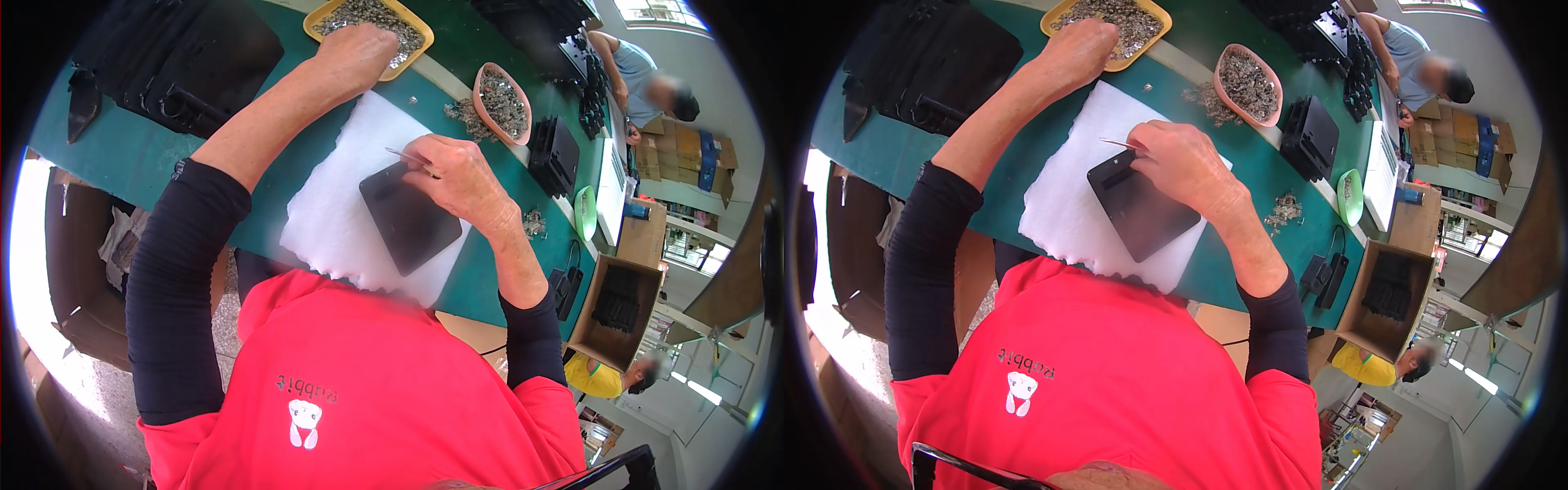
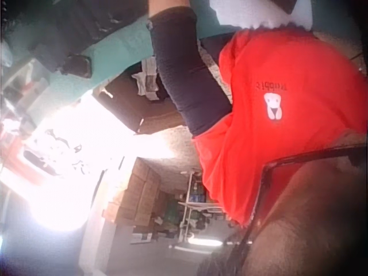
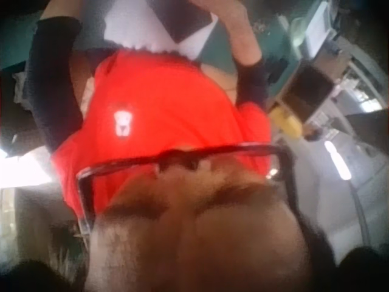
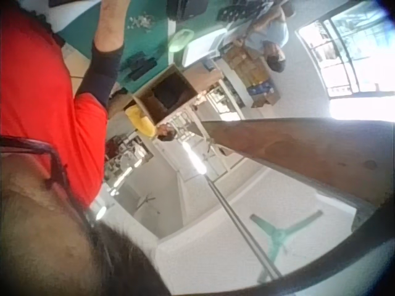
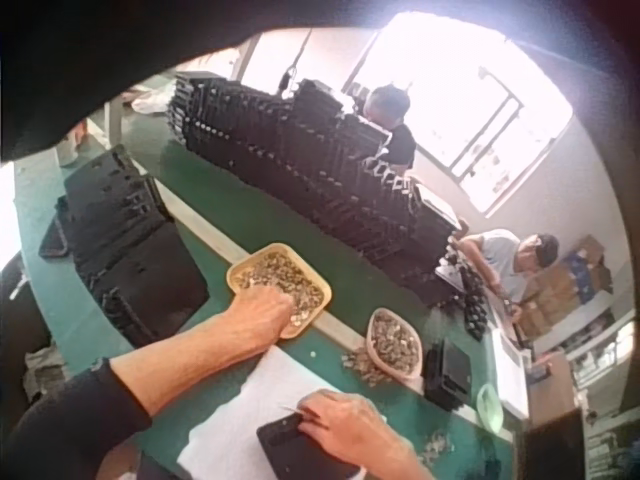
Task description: The person uses a small screwdriver to fasten screws into black plastic electronic housings on a green workbench. They repeatedly pick up housings, align them, insert screws from nearby trays, and tighten them before moving to the next unit.
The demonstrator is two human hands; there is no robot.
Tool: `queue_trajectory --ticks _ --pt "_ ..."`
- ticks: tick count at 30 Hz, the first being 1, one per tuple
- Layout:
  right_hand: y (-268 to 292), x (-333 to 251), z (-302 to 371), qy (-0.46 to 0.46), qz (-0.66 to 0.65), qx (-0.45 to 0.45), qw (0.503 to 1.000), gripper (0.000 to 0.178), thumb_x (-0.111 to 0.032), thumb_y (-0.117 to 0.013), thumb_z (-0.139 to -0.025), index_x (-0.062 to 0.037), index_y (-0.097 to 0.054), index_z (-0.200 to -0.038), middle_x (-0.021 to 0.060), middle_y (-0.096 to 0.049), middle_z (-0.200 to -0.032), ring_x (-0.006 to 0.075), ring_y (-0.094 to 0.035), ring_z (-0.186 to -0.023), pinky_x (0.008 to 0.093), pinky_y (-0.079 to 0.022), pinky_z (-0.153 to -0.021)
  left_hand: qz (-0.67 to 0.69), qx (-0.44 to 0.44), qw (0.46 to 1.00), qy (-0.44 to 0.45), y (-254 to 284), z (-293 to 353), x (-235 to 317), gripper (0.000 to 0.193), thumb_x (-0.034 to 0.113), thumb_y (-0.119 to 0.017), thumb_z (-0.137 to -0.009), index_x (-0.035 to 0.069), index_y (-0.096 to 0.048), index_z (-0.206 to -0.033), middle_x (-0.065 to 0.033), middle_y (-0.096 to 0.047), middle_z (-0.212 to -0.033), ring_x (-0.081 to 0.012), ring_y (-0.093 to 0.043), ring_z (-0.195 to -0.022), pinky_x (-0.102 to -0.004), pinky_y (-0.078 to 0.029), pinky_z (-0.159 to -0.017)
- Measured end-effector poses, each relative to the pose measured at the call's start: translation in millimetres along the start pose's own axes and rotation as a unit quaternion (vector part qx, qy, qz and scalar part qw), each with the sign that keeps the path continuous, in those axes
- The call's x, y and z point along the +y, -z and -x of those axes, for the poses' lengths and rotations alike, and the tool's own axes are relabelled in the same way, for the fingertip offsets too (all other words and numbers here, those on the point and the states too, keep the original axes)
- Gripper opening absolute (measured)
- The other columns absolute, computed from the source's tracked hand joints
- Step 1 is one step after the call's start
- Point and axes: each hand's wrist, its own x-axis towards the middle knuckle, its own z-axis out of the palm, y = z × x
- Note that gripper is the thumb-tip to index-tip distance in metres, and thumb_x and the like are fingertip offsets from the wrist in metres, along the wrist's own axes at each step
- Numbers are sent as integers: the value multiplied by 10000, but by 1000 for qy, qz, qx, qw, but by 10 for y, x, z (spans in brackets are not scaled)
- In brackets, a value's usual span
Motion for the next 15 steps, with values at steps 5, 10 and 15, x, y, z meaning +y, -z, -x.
queue_trajectory --ticks 5,10,15 --pt "-10 -33 22 22 40 11 999 170 -22 -714 -751 -11 -640 -904 109 -658 -855 297 -657 -753 345 -530 -668 -35 85 996 2 -95 10 -3 197 82 -596 -841 17 -709 -989 -213 -682 -951 -362 -690 -904 -439 -563 -746" --pt "-39 -96 12 51 117 16 992 155 -22 -694 -761 -45 -661 -911 82 -663 -863 304 -658 -760 363 -532 -657 -35 41 998 -27 -78 -51 58 198 84 -605 -838 31 -714 -995 -204 -696 -934 -349 -701 -871 -435 -569 -728" --pt "-66 -118 48 24 123 29 992 157 -26 -698 -762 -54 -667 -914 89 -660 -859 302 -655 -747 360 -532 -649 -9 -14 1000 -9 14 -60 130 155 55 -611 -827 5 -682 -956 -220 -656 -988 -382 -673 -921 -452 -556 -765"
